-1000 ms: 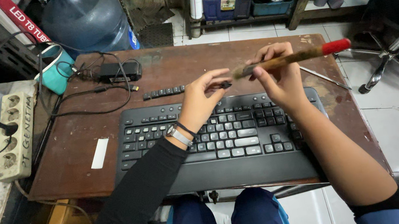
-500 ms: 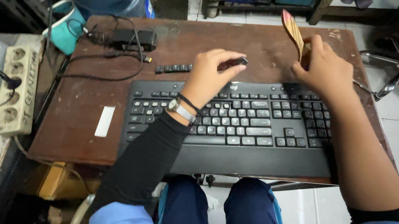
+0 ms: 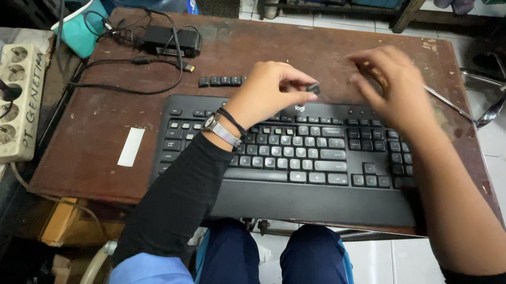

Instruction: The person removes individual keys from a keyboard, cleans each key with a brush, and places the cleaned keys back onto the keyboard. The person repeats this process for several keys.

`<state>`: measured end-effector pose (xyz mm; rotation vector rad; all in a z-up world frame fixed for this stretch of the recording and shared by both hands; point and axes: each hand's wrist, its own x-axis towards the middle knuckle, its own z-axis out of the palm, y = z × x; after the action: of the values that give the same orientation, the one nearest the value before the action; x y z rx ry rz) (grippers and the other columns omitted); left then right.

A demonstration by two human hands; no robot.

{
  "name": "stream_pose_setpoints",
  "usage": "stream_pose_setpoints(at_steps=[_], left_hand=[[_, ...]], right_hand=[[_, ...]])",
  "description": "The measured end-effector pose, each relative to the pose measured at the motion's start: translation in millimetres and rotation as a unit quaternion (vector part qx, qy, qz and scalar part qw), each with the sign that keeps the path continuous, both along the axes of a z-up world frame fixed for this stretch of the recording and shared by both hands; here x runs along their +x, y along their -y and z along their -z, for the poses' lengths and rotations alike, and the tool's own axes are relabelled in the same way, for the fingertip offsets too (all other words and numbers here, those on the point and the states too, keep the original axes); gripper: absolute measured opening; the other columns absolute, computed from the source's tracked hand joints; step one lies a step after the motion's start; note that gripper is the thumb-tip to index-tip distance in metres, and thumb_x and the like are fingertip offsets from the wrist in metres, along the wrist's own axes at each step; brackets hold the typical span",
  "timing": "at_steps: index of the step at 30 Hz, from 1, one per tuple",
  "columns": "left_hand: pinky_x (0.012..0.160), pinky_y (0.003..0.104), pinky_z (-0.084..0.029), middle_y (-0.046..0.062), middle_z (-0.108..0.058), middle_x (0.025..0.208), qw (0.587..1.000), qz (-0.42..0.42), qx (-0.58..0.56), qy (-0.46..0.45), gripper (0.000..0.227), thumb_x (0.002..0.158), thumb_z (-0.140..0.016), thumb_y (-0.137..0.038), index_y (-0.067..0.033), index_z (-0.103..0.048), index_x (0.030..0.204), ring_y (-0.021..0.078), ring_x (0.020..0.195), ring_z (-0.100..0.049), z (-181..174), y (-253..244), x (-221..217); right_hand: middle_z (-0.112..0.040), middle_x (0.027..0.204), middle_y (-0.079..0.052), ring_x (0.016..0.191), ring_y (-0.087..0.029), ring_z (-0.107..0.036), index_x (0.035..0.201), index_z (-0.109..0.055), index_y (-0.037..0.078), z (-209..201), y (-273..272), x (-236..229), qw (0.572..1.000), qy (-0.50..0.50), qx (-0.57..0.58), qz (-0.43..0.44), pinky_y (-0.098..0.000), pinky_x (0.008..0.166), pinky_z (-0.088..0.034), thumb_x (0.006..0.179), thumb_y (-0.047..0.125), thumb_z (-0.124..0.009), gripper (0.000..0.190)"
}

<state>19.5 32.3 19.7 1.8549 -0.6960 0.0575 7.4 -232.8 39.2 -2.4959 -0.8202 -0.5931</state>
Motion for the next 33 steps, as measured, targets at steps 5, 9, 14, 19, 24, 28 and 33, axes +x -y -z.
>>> stream_pose_setpoints(at_steps=[5,9,14,19,24,28,33], left_hand=[[0.064,0.018,-0.053,-0.003,-0.073,0.067,0.997,0.026,0.054,-0.038,0.022,0.077,-0.084,-0.027,-0.0195,-0.08,0.097,0.0051,0.064,-0.072,-12.7,-2.5,-6.2],[0.069,0.015,-0.053,-0.006,-0.076,0.071,0.993,0.068,0.057,-0.081,0.02,0.08,-0.079,-0.022,-0.0216,-0.079,0.1,0.0019,0.068,-0.073,-18.2,-5.7,-10.5],[0.076,0.019,-0.056,0.0,-0.077,0.083,0.987,0.093,-0.023,-0.131,0.03,0.082,-0.081,-0.017,-0.0136,-0.074,0.111,0.0063,0.075,-0.075,-10.3,-6.0,-7.6],[0.082,0.023,-0.058,0.005,-0.078,0.093,0.98,0.098,-0.083,-0.151,0.03,0.085,-0.081,-0.02,-0.01,-0.072,0.112,0.011,0.083,-0.078,-13.7,-6.7,-9.1],[0.084,0.024,-0.06,0.009,-0.078,0.095,0.978,0.108,-0.09,-0.157,0.027,0.084,-0.079,-0.012,-0.0082,-0.072,0.11,0.0131,0.084,-0.079,-7.9,-5.5,-5.9],[0.084,0.025,-0.059,0.009,-0.078,0.093,0.978,0.109,-0.072,-0.162,0.028,0.082,-0.08,-0.01,-0.0063,-0.071,0.108,0.0135,0.084,-0.078,-4.9,-4.5,-5.8],[0.076,0.02,-0.057,0.001,-0.078,0.077,0.98,0.059,0.077,-0.173,0.026,0.076,-0.082,-0.024,-0.0101,-0.071,0.096,0.0095,0.069,-0.077,-11.5,-7.9,-10.0]], right_hand=[[-0.068,0.107,-0.014,0.108,-0.044,-0.064,0.125,-0.069,0.012,-7.5,-44.2,-34.1,0.986,-0.044,0.063,-0.147,-0.0526,0.096,-0.049,0.091,0.006,-0.07,0.035],[-0.069,0.096,-0.009,0.098,-0.038,-0.067,0.115,-0.074,0.013,-7.5,-39.9,-31.0,0.987,-0.009,0.067,-0.144,-0.0474,0.092,-0.049,0.092,0.008,-0.077,0.024],[-0.069,0.097,-0.008,0.095,-0.036,-0.067,0.114,-0.075,0.013,-0.4,-36.8,-27.3,0.989,0.012,0.075,-0.128,-0.047,0.089,-0.051,0.09,0.007,-0.08,0.025],[-0.069,0.097,-0.003,0.094,-0.028,-0.069,0.114,-0.076,0.016,-3.5,-36.3,-29.3,0.991,0.027,0.08,-0.102,-0.0401,0.09,-0.051,0.092,0.01,-0.081,0.023],[-0.072,0.098,-0.004,0.089,-0.026,-0.071,0.114,-0.077,0.014,-4.1,-39.3,-31.5,0.989,0.039,0.1,-0.104,-0.0393,0.084,-0.055,0.093,0.003,-0.08,0.024],[-0.073,0.094,-0.005,0.085,-0.028,-0.07,0.108,-0.078,0.013,-6.0,-43.5,-35.5,0.987,0.025,0.118,-0.105,-0.0397,0.08,-0.056,0.091,0.004,-0.082,0.02],[-0.074,0.093,-0.012,0.08,-0.033,-0.068,0.104,-0.077,0.008,-2.3,-46.2,-34.8,0.981,-0.034,0.113,-0.151,-0.0448,0.078,-0.054,0.091,0.009,-0.078,0.013]])
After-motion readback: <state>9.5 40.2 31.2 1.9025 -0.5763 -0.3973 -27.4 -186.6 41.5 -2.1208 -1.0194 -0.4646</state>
